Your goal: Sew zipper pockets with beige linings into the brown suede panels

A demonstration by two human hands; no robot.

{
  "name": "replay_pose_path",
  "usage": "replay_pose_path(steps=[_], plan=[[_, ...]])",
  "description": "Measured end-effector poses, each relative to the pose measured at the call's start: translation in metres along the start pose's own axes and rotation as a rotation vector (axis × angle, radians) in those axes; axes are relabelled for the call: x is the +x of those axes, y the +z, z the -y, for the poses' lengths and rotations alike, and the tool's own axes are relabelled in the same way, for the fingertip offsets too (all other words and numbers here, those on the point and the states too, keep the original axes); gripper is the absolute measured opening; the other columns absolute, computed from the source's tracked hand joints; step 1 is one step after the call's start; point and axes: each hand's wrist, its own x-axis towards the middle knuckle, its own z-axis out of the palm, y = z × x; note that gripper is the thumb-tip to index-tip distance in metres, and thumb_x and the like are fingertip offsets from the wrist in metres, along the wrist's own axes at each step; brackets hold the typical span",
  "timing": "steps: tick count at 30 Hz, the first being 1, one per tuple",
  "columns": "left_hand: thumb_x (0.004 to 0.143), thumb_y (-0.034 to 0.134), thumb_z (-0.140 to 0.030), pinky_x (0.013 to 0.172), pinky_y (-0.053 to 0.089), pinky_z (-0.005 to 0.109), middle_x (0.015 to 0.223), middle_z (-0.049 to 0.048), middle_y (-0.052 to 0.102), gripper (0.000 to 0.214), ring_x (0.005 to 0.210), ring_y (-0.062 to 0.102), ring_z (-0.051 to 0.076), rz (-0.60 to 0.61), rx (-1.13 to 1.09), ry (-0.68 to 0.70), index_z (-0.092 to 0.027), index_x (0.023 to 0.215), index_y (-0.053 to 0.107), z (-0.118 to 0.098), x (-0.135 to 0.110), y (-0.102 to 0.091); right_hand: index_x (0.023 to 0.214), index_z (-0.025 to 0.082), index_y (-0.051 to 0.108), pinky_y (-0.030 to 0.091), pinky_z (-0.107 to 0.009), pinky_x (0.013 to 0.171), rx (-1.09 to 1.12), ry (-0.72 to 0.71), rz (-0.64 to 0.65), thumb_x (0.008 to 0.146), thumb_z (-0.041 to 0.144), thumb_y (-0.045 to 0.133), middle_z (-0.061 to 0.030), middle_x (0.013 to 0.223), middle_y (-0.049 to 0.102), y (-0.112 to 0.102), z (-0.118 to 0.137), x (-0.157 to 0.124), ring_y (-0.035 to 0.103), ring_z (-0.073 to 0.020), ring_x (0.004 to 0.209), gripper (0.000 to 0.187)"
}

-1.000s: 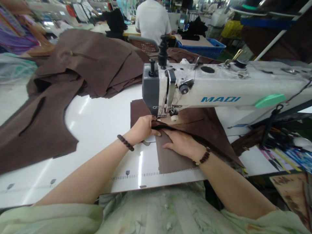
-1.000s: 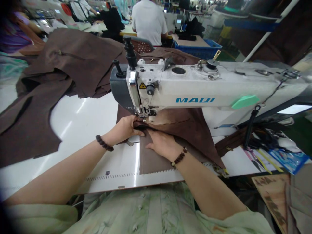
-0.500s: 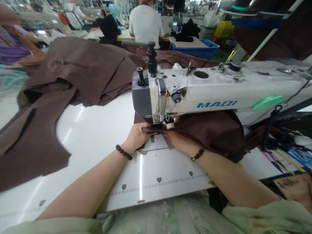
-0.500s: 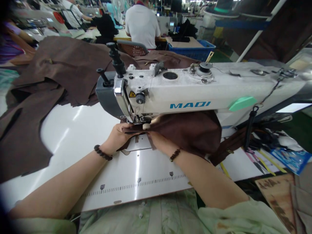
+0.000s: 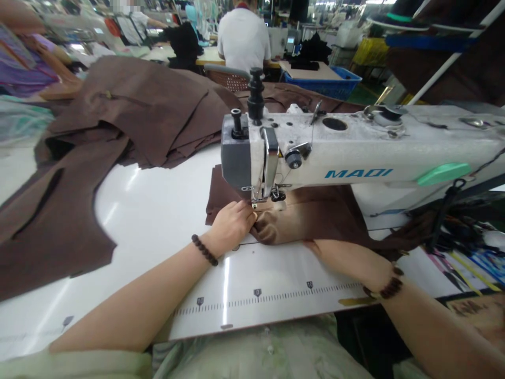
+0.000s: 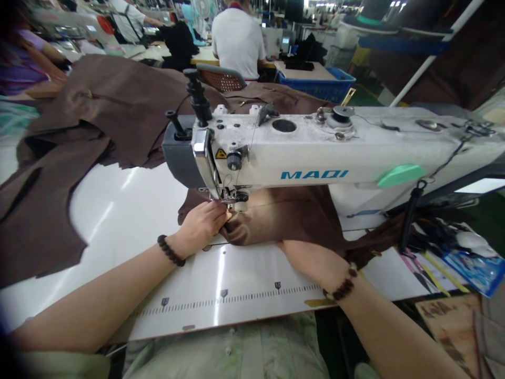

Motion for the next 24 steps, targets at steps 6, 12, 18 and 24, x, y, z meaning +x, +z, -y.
replay_pose_path(steps=[6, 12, 18, 24], plan=[[0.088, 0.049, -0.033, 0.078, 0.045, 0.036, 0.095, 0.0138, 0.062, 0.028, 0.088, 0.056, 0.026, 0.051, -0.058, -0.07, -0.009, 0.094, 0.061, -0.012, -0.013, -0.013, 0.102, 0.024, 0.065, 0.048, -0.024, 0.081, 0.295, -0.333, 0.325, 0.091, 0.036, 0.038, -0.002, 0.102, 0.067, -0.061, 0.033, -0.015, 0.061, -0.0154, 0.095, 0.032], [0.091, 0.03, -0.056, 0.09, 0.043, 0.032, 0.116, 0.0136, 0.057, 0.057, 0.103, 0.057, 0.023, 0.185, -0.409, -0.029, -0.009, 0.111, 0.054, -0.007, -0.021, -0.043, 0.117, 0.009, 0.056, 0.04, -0.045, 0.095, -0.143, -0.139, -0.139, 0.089, 0.025, 0.044, -0.0165, 0.117, 0.057, -0.009, 0.073, 0.039, 0.052, -0.0276, 0.109, 0.035], [0.082, 0.058, -0.045, 0.09, 0.044, 0.036, 0.106, 0.0158, 0.057, 0.048, 0.099, 0.054, 0.027, 0.048, -0.097, -0.203, -0.003, 0.105, 0.057, -0.012, -0.016, -0.013, 0.133, 0.012, 0.038, 0.022, -0.058, 0.105, -0.209, -0.189, -0.123, 0.09, 0.03, 0.042, -0.0143, 0.14, 0.037, 0.047, 0.049, 0.059, 0.028, -0.0262, 0.132, 0.046], [0.081, 0.056, -0.051, 0.098, 0.039, 0.038, 0.115, 0.0202, 0.054, 0.061, 0.11, 0.046, 0.03, -0.179, -0.023, -0.179, 0.001, 0.114, 0.051, -0.021, -0.024, 0.016, 0.135, 0.017, 0.037, 0.023, -0.057, 0.105, -0.203, -0.229, -0.099, 0.091, 0.03, 0.04, -0.0118, 0.142, 0.034, 0.045, 0.037, 0.057, 0.028, -0.0257, 0.133, 0.046]])
